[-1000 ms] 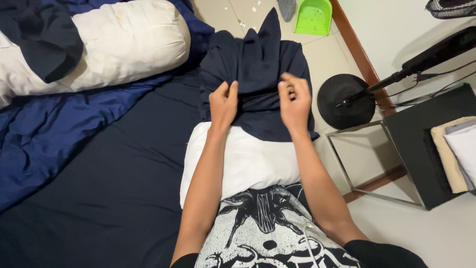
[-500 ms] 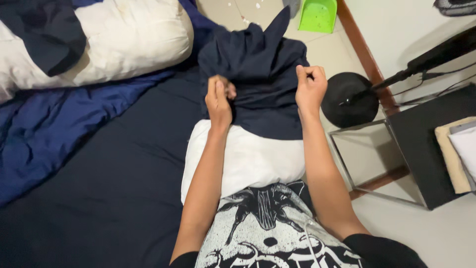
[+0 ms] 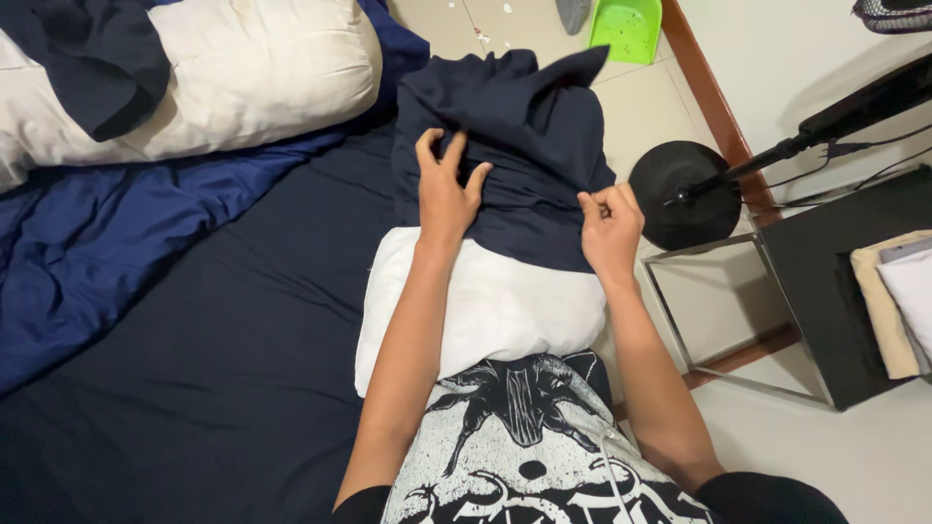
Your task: The person puts a pillowcase onto a pillow by pulling the fabric over the pillow and tucking it in by hand.
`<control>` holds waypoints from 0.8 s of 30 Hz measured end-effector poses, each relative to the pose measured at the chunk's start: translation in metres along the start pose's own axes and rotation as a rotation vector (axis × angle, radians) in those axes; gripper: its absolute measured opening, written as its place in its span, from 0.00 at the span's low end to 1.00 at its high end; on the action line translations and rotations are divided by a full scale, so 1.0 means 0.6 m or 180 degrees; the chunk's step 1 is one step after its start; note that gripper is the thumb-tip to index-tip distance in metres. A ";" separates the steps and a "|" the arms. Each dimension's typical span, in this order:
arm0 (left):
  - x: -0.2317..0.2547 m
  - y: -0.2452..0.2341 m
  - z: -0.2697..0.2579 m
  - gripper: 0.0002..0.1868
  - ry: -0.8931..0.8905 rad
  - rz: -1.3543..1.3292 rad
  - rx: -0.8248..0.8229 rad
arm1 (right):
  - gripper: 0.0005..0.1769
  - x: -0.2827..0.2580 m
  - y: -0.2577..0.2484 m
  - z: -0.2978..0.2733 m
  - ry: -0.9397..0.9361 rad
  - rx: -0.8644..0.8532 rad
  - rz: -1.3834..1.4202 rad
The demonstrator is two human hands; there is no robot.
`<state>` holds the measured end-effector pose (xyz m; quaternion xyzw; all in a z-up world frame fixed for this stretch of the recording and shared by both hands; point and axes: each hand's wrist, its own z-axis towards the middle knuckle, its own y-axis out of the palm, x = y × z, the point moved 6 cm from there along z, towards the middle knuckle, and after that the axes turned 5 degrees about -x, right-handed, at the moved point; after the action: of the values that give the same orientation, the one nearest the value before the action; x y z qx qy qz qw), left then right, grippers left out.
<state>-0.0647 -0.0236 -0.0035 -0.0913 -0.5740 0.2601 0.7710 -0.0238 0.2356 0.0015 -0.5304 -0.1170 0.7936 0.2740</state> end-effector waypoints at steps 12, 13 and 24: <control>0.104 -0.037 -0.028 0.08 0.1558 0.1050 0.0578 | 0.05 0.017 0.001 0.044 0.0159 0.0293 0.0009; 0.104 -0.034 -0.025 0.07 0.1600 0.0866 0.0397 | 0.05 0.004 0.002 0.045 0.0177 0.0289 0.0002; 0.111 -0.017 -0.021 0.20 0.1408 0.0431 -0.0477 | 0.03 -0.077 0.050 0.091 -0.1006 -0.0554 -0.0995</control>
<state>-0.0361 0.0037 0.0527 -0.2412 -0.4015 0.2415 0.8499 -0.0692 0.1910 0.0457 -0.3967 -0.3071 0.8016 0.3251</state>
